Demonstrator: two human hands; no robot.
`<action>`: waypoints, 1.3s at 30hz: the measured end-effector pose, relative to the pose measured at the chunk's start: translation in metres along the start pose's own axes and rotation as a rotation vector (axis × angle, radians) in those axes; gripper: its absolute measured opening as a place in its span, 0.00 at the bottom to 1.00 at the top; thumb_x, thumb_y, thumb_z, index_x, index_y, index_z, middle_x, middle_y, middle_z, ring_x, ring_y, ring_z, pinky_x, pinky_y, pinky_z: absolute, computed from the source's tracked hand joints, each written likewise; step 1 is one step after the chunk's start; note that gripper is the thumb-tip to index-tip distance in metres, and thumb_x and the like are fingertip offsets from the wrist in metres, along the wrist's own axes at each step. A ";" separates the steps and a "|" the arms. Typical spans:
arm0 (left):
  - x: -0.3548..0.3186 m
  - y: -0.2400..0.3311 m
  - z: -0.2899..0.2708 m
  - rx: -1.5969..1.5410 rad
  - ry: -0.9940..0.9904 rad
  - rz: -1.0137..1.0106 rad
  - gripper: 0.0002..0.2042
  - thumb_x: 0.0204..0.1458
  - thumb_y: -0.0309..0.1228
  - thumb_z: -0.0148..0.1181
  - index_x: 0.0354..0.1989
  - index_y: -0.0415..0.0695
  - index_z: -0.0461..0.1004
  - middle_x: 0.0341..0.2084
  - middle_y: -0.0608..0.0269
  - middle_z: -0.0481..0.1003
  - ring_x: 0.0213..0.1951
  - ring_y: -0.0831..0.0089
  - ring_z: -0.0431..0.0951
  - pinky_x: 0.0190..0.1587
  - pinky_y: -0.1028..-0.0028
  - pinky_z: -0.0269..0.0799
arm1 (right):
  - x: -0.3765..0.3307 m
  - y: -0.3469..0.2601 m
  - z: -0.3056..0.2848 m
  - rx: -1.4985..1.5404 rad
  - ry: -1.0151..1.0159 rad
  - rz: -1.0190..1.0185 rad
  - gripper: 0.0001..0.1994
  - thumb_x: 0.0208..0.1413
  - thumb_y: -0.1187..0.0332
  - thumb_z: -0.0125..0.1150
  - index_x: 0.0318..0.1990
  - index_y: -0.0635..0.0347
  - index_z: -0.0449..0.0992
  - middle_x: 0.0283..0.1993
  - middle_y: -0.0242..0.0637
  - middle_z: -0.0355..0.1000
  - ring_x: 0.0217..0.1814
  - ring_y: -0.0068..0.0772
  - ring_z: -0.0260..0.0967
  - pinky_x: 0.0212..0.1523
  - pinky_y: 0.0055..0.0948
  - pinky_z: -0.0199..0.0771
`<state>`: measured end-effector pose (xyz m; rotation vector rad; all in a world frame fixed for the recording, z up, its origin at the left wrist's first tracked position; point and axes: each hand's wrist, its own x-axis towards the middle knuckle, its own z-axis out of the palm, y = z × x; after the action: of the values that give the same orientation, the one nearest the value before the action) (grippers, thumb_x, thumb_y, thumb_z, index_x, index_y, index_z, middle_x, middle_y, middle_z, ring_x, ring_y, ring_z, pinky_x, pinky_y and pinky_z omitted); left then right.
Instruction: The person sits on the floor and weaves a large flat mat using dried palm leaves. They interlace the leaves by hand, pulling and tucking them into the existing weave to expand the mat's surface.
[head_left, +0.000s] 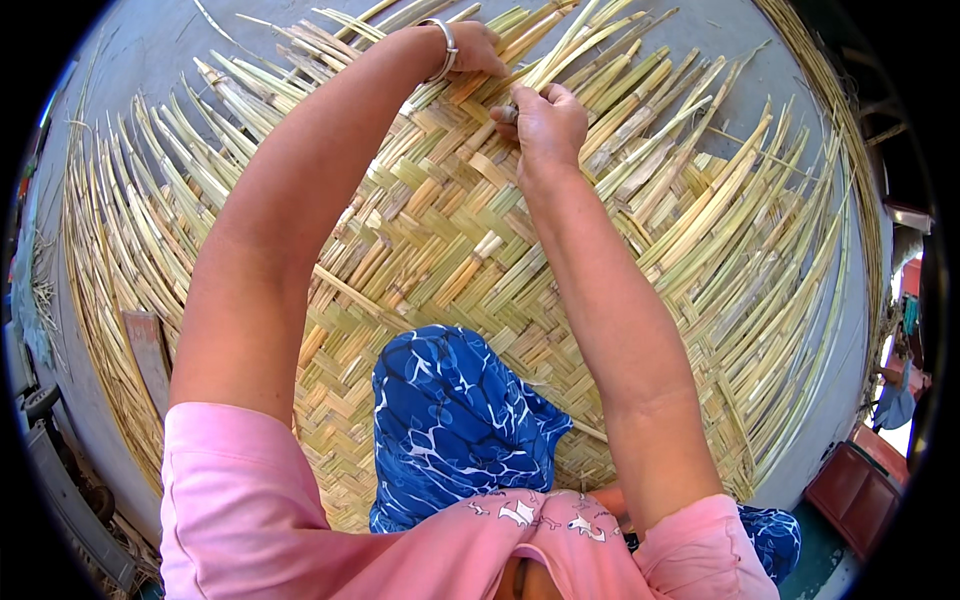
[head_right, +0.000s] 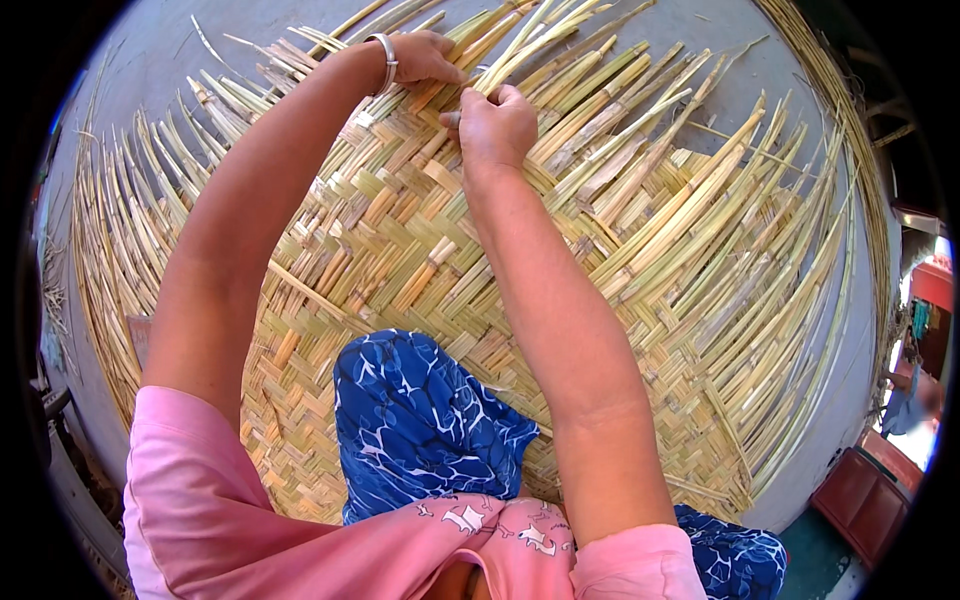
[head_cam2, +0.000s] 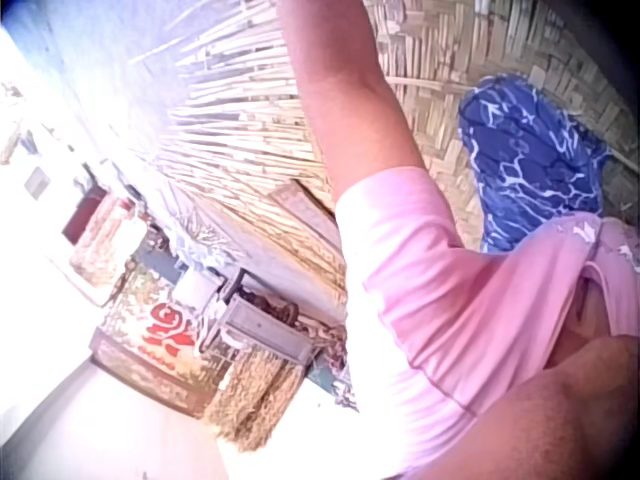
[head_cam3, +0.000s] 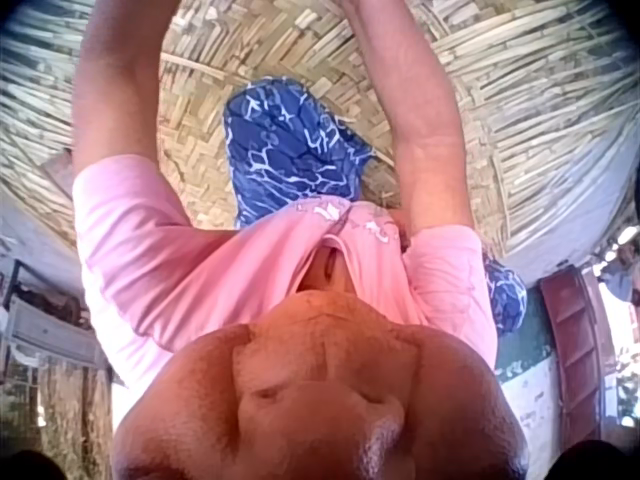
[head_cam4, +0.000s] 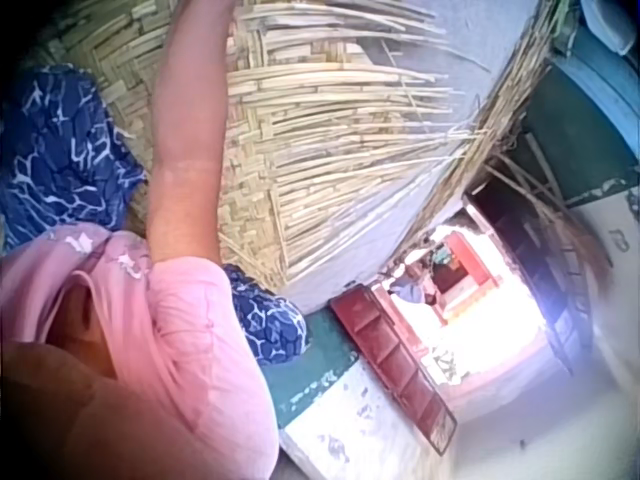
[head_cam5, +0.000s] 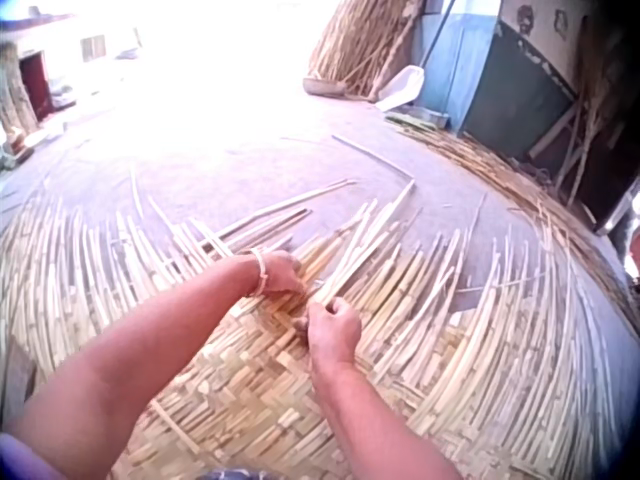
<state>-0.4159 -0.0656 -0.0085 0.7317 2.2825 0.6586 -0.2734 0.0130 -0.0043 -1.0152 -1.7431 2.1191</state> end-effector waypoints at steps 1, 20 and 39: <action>-0.001 0.009 0.000 0.102 -0.008 -0.004 0.24 0.37 0.45 0.67 0.36 0.35 0.75 0.26 0.58 0.75 0.27 0.70 0.74 0.31 0.70 0.70 | 0.000 -0.001 -0.001 -0.005 -0.008 0.006 0.04 0.53 0.74 0.55 0.31 0.65 0.70 0.28 0.37 0.71 0.23 0.26 0.73 0.21 0.22 0.70; -0.020 -0.027 0.014 -0.860 -0.093 0.062 0.17 0.46 0.37 0.66 0.41 0.42 0.73 0.33 0.65 0.75 0.37 0.76 0.76 0.45 0.74 0.71 | 0.017 -0.004 0.007 -0.282 -0.071 0.113 0.08 0.53 0.74 0.52 0.40 0.67 0.71 0.33 0.37 0.72 0.26 0.24 0.73 0.21 0.19 0.71; -0.016 -0.046 0.018 -1.151 0.039 0.149 0.18 0.50 0.30 0.61 0.50 0.39 0.71 0.42 0.60 0.74 0.45 0.72 0.74 0.53 0.74 0.69 | 0.057 0.003 -0.007 -0.814 -0.476 -0.100 0.13 0.45 0.65 0.56 0.37 0.60 0.78 0.23 0.35 0.76 0.27 0.27 0.74 0.33 0.27 0.72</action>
<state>-0.4079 -0.1046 -0.0419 0.2914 1.4676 1.8073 -0.3111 0.0499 -0.0283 -0.5380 -2.9415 1.6678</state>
